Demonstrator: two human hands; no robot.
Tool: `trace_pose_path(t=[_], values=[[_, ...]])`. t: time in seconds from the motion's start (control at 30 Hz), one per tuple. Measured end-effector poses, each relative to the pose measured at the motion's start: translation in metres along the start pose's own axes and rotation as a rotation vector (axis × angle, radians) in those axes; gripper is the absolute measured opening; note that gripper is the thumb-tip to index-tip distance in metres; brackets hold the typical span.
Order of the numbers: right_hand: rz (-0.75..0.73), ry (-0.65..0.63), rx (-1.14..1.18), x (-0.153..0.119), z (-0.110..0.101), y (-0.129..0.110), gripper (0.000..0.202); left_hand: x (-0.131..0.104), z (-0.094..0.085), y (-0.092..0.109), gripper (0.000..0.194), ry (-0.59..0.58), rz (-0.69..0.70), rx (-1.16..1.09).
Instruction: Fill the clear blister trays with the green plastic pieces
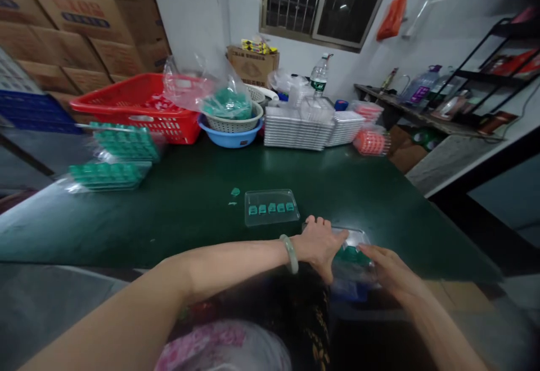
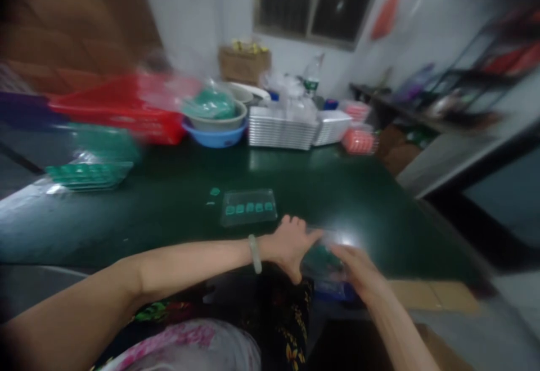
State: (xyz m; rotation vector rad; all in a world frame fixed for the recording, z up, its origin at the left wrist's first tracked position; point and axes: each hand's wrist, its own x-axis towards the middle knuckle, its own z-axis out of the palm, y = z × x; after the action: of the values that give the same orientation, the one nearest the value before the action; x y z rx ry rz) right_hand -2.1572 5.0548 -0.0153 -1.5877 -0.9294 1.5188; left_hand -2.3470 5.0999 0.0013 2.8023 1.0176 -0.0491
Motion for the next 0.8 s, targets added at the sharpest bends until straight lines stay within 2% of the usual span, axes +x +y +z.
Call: trace_pose_path(t=[0.1,0.17,0.27,0.33,0.43,0.53,0.67,0.8], values=[[0.009,-0.047,0.003,-0.009,0.024,-0.018,0.027,-0.029,-0.019,-0.009,0.112,0.042,-0.024,0.002],[-0.056,-0.067,-0.015,-0.005,0.045,-0.036,0.027,-0.047,-0.037,-0.023,0.111,0.091,-0.057,0.038],[-0.197,-0.160,-0.050,0.023,0.083,-0.063,0.032,-0.066,-0.062,-0.055,0.109,0.108,-0.162,0.104],[-0.239,-0.190,-0.133,0.049,0.108,-0.075,0.035,-0.071,-0.069,-0.078,0.109,0.060,-0.266,0.122],[-0.224,-0.125,-0.303,0.085,0.136,-0.080,0.035,-0.071,-0.063,-0.108,0.108,-0.055,-0.381,0.110],[-0.194,-0.075,-0.361,0.103,0.150,-0.074,0.032,-0.066,-0.051,-0.126,0.106,-0.136,-0.414,0.055],[-0.134,-0.083,-0.360,0.098,0.154,-0.066,0.032,-0.062,-0.042,-0.139,0.112,-0.177,-0.332,-0.054],[-0.030,-0.159,-0.338,0.086,0.152,-0.065,0.034,-0.071,-0.033,-0.140,0.108,-0.104,-0.288,-0.025]])
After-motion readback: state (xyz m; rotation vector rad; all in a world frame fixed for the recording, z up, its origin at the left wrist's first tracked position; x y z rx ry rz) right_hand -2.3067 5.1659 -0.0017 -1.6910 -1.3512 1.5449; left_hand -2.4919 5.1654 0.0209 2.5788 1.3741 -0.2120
